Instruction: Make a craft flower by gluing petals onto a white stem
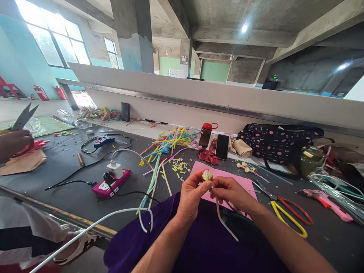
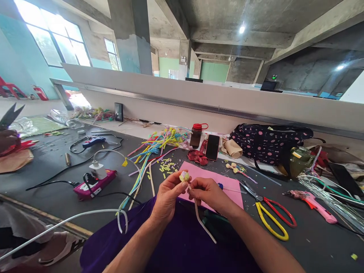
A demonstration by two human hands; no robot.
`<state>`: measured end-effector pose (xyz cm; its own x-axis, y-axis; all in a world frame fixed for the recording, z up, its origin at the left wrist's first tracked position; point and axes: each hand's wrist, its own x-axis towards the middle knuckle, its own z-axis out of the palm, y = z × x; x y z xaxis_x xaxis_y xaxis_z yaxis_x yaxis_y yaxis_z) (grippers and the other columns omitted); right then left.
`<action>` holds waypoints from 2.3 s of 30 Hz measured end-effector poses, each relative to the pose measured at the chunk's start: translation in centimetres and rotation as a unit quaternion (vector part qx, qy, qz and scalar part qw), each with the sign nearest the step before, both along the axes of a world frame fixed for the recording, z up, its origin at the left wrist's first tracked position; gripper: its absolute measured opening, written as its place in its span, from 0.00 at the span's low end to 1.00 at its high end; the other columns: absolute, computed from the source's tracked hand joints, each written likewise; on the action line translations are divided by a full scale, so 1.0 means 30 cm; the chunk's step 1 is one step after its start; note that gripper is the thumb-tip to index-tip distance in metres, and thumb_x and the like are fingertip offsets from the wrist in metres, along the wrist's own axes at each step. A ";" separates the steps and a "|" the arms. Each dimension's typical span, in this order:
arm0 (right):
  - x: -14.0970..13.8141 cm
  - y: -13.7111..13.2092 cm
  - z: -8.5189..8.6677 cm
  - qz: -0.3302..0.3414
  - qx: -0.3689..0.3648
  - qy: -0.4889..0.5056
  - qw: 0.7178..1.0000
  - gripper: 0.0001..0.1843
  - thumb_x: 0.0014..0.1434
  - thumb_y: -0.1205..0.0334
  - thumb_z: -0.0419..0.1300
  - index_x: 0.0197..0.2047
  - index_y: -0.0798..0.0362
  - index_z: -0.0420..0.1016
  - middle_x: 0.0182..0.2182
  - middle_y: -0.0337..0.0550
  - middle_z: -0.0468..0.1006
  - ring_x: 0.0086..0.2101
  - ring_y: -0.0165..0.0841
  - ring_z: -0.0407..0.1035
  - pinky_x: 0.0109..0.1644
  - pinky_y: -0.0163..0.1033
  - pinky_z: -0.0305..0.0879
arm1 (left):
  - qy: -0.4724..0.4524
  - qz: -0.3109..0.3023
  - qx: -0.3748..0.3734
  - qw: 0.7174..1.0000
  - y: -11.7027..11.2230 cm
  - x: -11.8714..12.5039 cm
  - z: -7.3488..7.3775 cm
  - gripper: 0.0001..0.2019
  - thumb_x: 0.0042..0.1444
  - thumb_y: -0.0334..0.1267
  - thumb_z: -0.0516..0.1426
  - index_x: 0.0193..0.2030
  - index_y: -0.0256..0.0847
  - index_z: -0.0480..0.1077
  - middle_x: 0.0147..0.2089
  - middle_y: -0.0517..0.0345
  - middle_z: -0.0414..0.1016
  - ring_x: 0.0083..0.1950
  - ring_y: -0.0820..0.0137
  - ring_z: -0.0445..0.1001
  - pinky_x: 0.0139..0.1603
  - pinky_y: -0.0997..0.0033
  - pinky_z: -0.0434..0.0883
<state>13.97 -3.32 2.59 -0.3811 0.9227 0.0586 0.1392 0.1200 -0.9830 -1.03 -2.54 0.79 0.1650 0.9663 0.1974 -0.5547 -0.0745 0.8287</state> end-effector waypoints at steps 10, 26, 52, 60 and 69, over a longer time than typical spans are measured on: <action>0.356 -0.031 0.253 -0.238 0.229 -0.238 0.913 0.09 0.56 0.56 0.58 0.34 0.53 0.74 0.24 0.37 0.74 0.22 0.27 0.64 0.27 0.33 0.59 | 0.085 -0.047 -0.033 0.995 0.017 0.009 -0.002 0.17 0.47 0.37 0.62 0.46 0.42 0.72 0.42 0.53 0.76 0.39 0.71 0.70 0.30 0.79 0.64; 0.630 0.139 -0.117 -0.262 0.196 -0.577 0.748 0.12 0.61 0.62 0.51 0.39 0.50 0.76 0.38 0.41 0.78 0.38 0.32 0.70 0.37 0.33 0.59 | 0.061 0.156 -0.041 0.985 0.080 -0.003 0.004 0.22 0.48 0.39 0.61 0.52 0.45 0.67 0.54 0.55 0.67 0.53 0.67 0.66 0.38 0.77 0.68; 0.524 0.176 -0.179 -0.215 0.179 -0.619 0.734 0.14 0.62 0.59 0.54 0.49 0.54 0.68 0.48 0.46 0.70 0.43 0.35 0.69 0.45 0.46 0.68 | 0.330 0.225 0.213 0.892 0.033 0.011 -0.007 0.15 0.51 0.37 0.59 0.47 0.48 0.70 0.57 0.54 0.62 0.56 0.62 0.65 0.48 0.64 0.70; 0.568 0.129 -0.134 -0.271 0.168 -0.622 0.715 0.12 0.61 0.60 0.51 0.43 0.49 0.75 0.43 0.44 0.74 0.43 0.35 0.68 0.41 0.35 0.61 | 0.315 0.227 0.202 0.899 0.030 0.011 0.001 0.15 0.50 0.38 0.59 0.46 0.47 0.70 0.57 0.54 0.62 0.55 0.62 0.65 0.48 0.65 0.70; 0.739 0.038 -0.086 -0.288 0.062 -0.661 0.690 0.12 0.59 0.60 0.52 0.39 0.50 0.76 0.37 0.43 0.77 0.38 0.35 0.70 0.33 0.34 0.58 | 0.306 0.207 0.201 0.907 0.021 0.006 0.002 0.13 0.51 0.37 0.58 0.45 0.46 0.71 0.56 0.54 0.62 0.55 0.63 0.65 0.47 0.66 0.70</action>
<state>36.14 -2.17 0.02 0.2508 0.9625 0.1038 0.9641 -0.2580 0.0629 -0.83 -1.90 0.86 0.0012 0.8405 0.5419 0.1448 -0.5363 0.8315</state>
